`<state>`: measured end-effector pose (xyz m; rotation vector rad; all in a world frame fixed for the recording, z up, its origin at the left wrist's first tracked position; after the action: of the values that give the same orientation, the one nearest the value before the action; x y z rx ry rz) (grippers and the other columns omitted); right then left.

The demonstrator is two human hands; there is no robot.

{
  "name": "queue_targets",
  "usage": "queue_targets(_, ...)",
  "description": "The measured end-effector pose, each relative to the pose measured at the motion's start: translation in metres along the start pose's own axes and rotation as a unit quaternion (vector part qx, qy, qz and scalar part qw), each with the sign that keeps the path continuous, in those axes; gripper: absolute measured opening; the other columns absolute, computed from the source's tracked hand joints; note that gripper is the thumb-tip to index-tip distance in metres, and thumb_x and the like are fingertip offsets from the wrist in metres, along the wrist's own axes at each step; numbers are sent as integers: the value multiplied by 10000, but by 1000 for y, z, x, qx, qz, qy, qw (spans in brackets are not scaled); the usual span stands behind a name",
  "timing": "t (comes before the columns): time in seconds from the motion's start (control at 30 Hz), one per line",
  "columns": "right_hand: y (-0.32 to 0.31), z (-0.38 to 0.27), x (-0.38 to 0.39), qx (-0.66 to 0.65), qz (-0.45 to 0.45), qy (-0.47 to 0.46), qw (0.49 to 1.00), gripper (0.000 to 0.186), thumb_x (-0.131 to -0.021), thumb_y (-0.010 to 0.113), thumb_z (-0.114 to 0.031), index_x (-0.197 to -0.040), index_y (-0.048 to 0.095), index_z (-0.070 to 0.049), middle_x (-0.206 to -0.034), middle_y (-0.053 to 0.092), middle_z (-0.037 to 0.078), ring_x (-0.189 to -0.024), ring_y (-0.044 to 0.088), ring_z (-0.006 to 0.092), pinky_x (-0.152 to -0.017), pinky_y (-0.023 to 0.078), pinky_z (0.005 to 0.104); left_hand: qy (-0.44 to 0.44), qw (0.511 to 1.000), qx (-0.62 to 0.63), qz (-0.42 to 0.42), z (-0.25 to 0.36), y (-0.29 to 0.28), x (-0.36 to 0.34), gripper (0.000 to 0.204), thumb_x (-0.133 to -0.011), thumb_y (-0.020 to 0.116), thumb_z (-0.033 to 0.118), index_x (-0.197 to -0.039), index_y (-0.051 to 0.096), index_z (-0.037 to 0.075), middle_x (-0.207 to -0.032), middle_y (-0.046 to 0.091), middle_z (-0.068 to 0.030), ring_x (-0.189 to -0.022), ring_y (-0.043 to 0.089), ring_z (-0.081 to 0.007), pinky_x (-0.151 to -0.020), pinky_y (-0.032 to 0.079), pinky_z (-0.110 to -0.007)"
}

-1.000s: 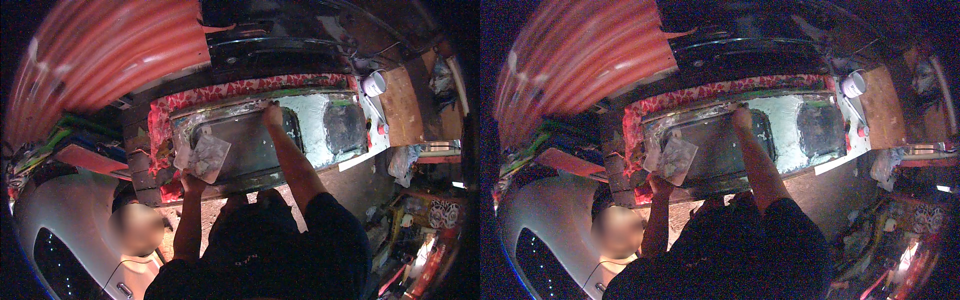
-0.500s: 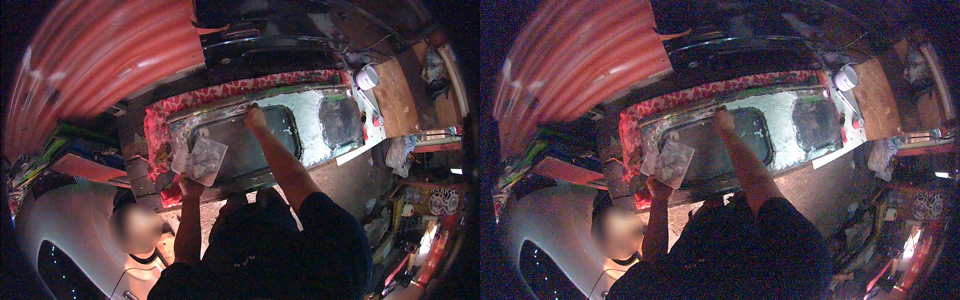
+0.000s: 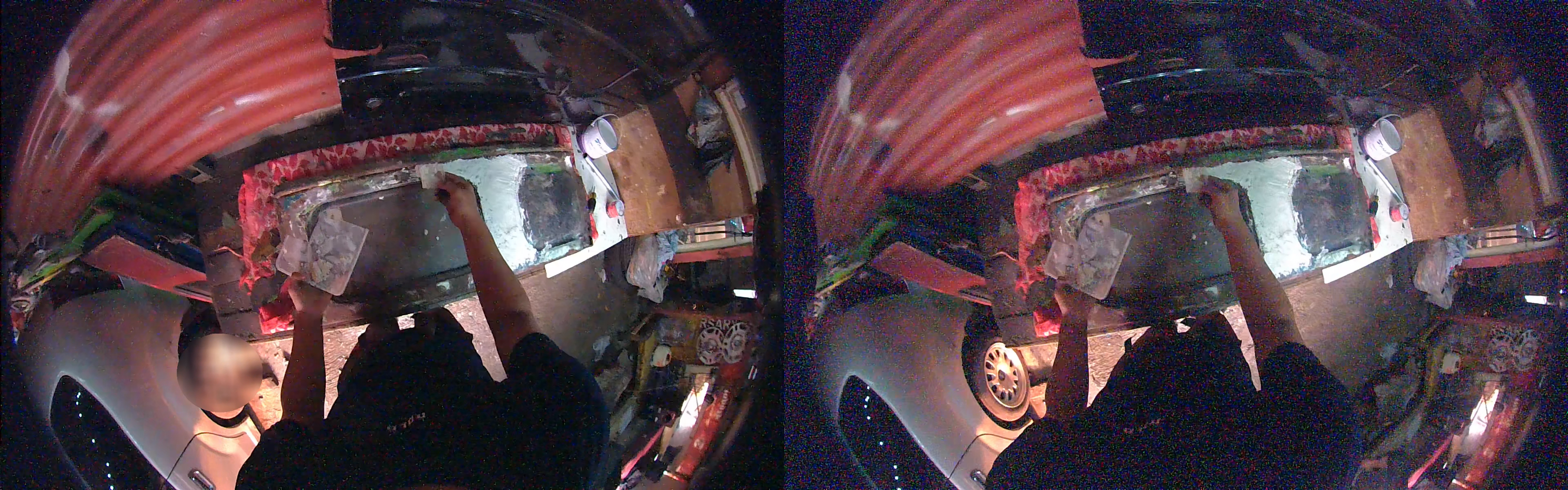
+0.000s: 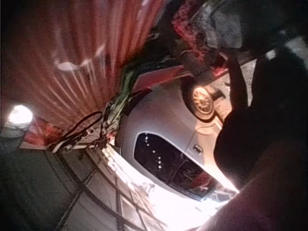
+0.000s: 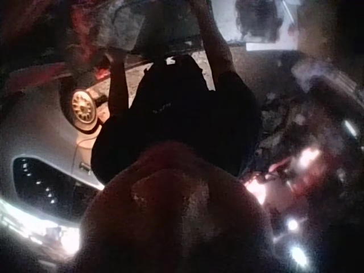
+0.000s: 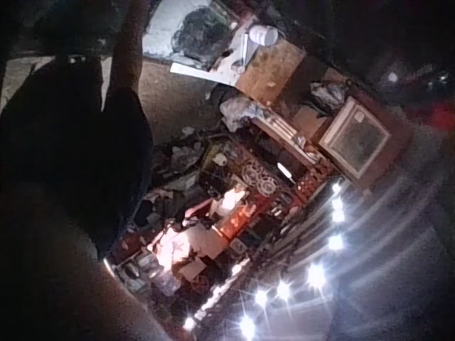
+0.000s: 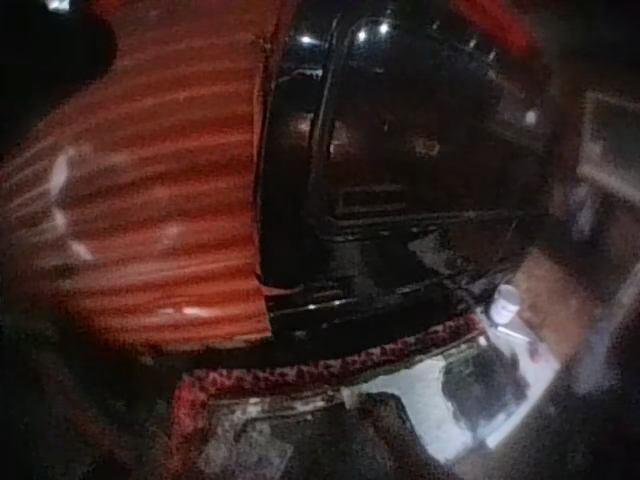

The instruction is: The person applies a white paste-like substance from a plastic container onto a rectangular metal panel using a small metal spatula. They repeatedly scoop the material and spread it across the surface, smoothing it into an even layer.

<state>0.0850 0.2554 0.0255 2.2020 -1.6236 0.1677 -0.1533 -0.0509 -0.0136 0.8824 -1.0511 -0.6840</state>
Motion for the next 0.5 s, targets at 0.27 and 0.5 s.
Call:
queue_targets(0.27, -3, -2, 5, -130, -36, 43, 990, 210, -797, 655, -57, -995, 591, -27, -917, 626, 80, -829, 619, 209, -754, 524, 338, 13, 1000, -11, -5, -12, 3, -8, 714, -628, 580, 215, -1319, 429, 117, -1242, 523, -108, -1164, 489, -355, -991, 382, -587)
queue_targets(0.5, -23, 4, -9, -109, -82, 61, 989, 188, -821, 636, -75, -1003, 597, -46, -874, 632, 57, -805, 620, 208, -738, 514, 337, 26, 999, -11, 16, -30, 24, 1, 722, -623, 565, 212, -1315, 418, 69, -1267, 497, -152, -1177, 478, -370, -1007, 382, -557)
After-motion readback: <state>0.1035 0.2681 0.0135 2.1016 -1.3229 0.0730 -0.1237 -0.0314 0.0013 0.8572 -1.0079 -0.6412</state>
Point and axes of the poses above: each hand's wrist, its own x-axis away from the middle knuckle, its own y-axis out of the palm, z = x × y, the point moved 1 cm from there along -x, towards the middle knuckle
